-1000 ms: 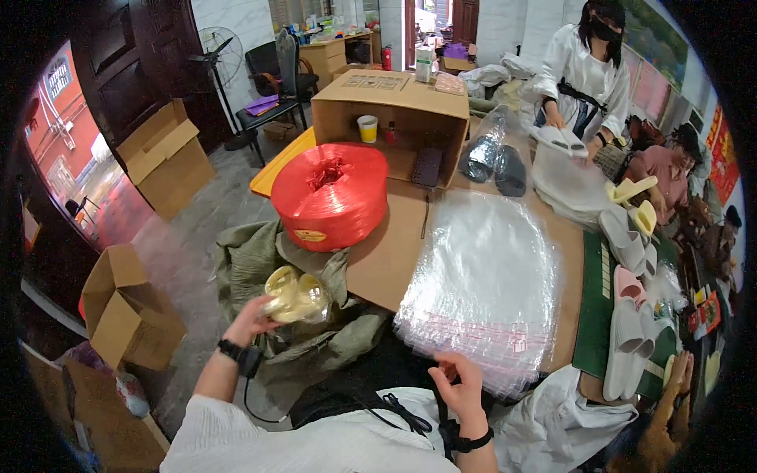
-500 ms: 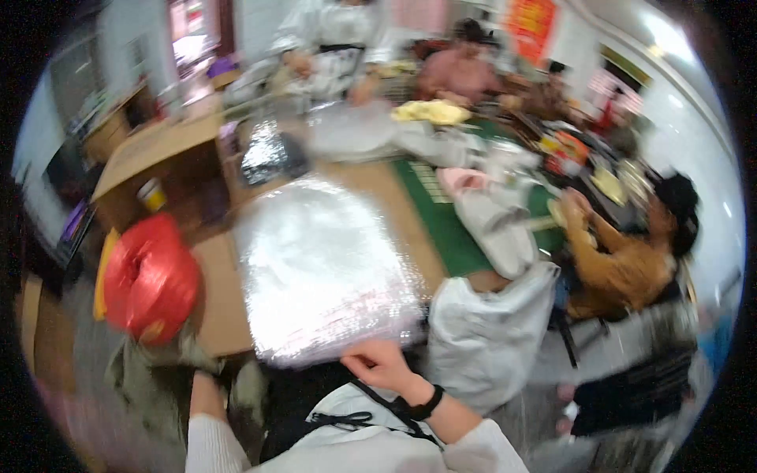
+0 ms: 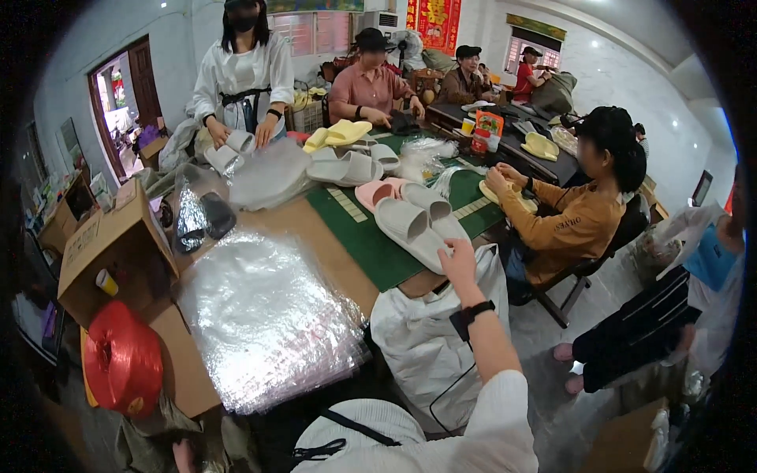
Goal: The recorder is putting various pairs of slippers into plastic bags at a finishing and packing station in a shoe factory.
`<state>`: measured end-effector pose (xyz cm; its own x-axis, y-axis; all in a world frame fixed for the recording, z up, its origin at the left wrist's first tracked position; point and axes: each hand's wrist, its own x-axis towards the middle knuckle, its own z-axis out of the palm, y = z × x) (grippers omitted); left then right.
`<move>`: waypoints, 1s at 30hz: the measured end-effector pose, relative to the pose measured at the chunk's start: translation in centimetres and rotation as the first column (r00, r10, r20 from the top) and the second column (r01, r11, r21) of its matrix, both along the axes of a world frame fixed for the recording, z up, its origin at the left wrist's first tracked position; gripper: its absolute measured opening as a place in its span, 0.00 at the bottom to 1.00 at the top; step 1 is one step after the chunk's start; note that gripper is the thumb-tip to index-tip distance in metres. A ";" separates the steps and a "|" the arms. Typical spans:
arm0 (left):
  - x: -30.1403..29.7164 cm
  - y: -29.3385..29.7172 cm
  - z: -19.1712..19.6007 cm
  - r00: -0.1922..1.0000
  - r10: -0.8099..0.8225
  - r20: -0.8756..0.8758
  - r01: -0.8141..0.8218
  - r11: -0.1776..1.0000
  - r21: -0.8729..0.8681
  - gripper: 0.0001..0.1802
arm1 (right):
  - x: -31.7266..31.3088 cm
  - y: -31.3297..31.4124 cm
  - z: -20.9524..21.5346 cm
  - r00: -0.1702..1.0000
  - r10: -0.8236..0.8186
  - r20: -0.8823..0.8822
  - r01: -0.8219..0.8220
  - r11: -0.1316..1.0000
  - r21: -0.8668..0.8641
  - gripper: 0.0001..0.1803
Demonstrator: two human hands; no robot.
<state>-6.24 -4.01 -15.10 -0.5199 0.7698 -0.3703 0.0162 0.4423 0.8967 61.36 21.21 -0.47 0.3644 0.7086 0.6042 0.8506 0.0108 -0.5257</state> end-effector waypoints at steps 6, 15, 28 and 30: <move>-3.2 -6.7 17.8 0.856 -0.512 0.069 0.480 0.739 -0.473 0.23 | -0.9 9.3 1.4 0.991 -0.088 0.096 0.112 0.952 -0.283 0.30; 8.5 1.1 25.2 0.576 -0.721 -0.386 0.795 0.603 0.060 0.21 | -1.9 12.0 0.3 0.968 -0.147 0.204 0.213 0.912 -0.352 0.13; 9.6 11.4 15.5 0.269 -0.412 -0.871 0.814 0.580 -0.023 0.29 | -9.6 -2.8 7.5 0.887 0.397 -0.234 -0.418 0.907 -0.047 0.08; 9.9 11.8 15.0 0.270 -0.350 -0.897 0.820 0.572 0.023 0.29 | -14.4 -5.6 8.4 0.791 0.446 -0.419 -0.514 0.856 -0.059 0.09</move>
<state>3.69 7.77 -0.07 0.3037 0.8971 0.3209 0.8202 -0.4175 0.3911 46.96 15.59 7.97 0.1252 0.9271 0.3532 0.4922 0.2510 -0.8335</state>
